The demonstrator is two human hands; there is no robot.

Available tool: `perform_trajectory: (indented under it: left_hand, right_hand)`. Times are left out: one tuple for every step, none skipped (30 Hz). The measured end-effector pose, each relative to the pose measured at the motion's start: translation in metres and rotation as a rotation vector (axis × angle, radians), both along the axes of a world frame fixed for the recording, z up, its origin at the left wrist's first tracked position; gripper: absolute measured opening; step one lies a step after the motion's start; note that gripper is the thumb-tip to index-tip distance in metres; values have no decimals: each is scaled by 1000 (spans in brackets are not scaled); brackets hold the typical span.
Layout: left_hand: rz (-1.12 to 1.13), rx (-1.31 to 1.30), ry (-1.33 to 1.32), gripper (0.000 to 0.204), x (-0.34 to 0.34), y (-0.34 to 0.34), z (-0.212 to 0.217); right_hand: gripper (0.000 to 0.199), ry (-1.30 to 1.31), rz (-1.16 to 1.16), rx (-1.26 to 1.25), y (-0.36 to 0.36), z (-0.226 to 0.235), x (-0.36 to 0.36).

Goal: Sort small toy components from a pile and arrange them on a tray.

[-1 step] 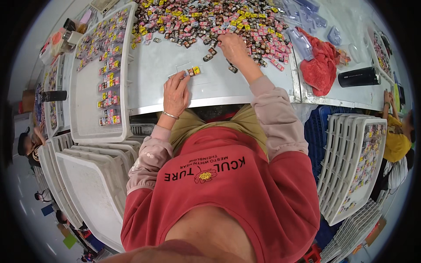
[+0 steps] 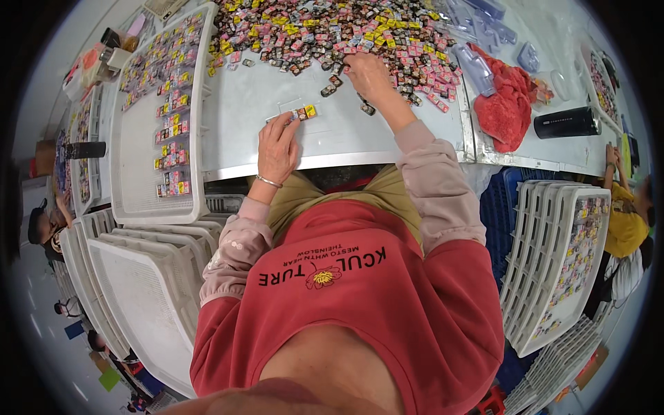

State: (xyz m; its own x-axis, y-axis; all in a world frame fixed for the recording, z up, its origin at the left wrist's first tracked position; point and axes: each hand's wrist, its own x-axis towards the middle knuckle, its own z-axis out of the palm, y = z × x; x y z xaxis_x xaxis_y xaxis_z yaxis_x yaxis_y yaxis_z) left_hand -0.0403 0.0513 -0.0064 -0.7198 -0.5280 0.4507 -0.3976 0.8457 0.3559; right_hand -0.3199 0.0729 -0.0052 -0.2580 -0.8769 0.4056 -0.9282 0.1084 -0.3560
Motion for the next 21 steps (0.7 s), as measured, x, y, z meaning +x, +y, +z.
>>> perform_trajectory:
  left_hand:
    - [-14, -8, 26, 41, 1, -1, -2]
    - [-3, -4, 21, 41, 1, -2, -3]
    - [8, -16, 33, 40, 2, -1, 0]
    - [19, -28, 44, 39, 4, -1, 1]
    - [27, -23, 40, 39, 3, -2, 1]
    - [37, -32, 66, 38, 3, -3, 1]
    - [48, -41, 92, 37, 3, -3, 1]
    - [56, -37, 108, 36, 2, -4, 1]
    - [64, -36, 105, 36, 1, -4, 2]
    - [49, -32, 104, 37, 0, -4, 3]
    - [29, -26, 104, 38, -4, -2, 8]
    - [33, -24, 102, 38, -8, 0, 13]
    - [0, -44, 62, 38, -14, 1, 18]
    - [-39, -64, 23, 38, -17, 1, 22]
    - [-40, -64, 23, 38, -18, 0, 21]
    - [-63, -45, -36, 37, -20, -2, 19]
    - [-80, -24, -97, 37, -19, -3, 17]
    - [-77, -23, -98, 37, -17, -4, 15]
    - [-86, -21, -90, 36, -16, -6, 14]
    - [-95, -20, -81, 35, -14, -7, 13]
    - [-92, -19, -81, 35, -14, -6, 12]
  right_hand:
    - [22, -4, 25, -20, 0, 0, -1]
    - [22, -9, 35, -16, 1, 3, -1]
    - [22, -99, 38, -37, 4, 11, -2]
    - [23, -191, 40, -57, 6, 18, -2]
    - [23, -195, 47, -51, 10, 19, -4]
    - [22, -592, 94, -98, 15, 21, -7]
    - [22, -991, 137, -142, 18, 22, -8]
    - [27, -1042, 156, -94, 22, 25, -6]
    - [27, -1045, 162, -89, 23, 27, -2]
    - [28, -952, 218, 37, 22, 28, 3]
    - [29, -854, 269, 160, 23, 30, 9]
    - [22, -773, 344, 120, 20, 29, 17]
    - [22, -775, 347, 123, 17, 27, 27]
    - [18, -882, 375, 167, 15, 23, 36]
    - [14, -988, 402, 212, 12, 20, 43]
    - [9, -962, 422, 217, 9, 18, 48]
    - [9, -963, 424, 219, 5, 21, 52]
    - [10, -781, 440, 265, 2, 24, 56]
    - [11, -598, 453, 307, 0, 26, 59]
    - [12, -550, 473, 212, -1, 26, 60]
    - [12, -550, 475, 214, -2, 25, 61]
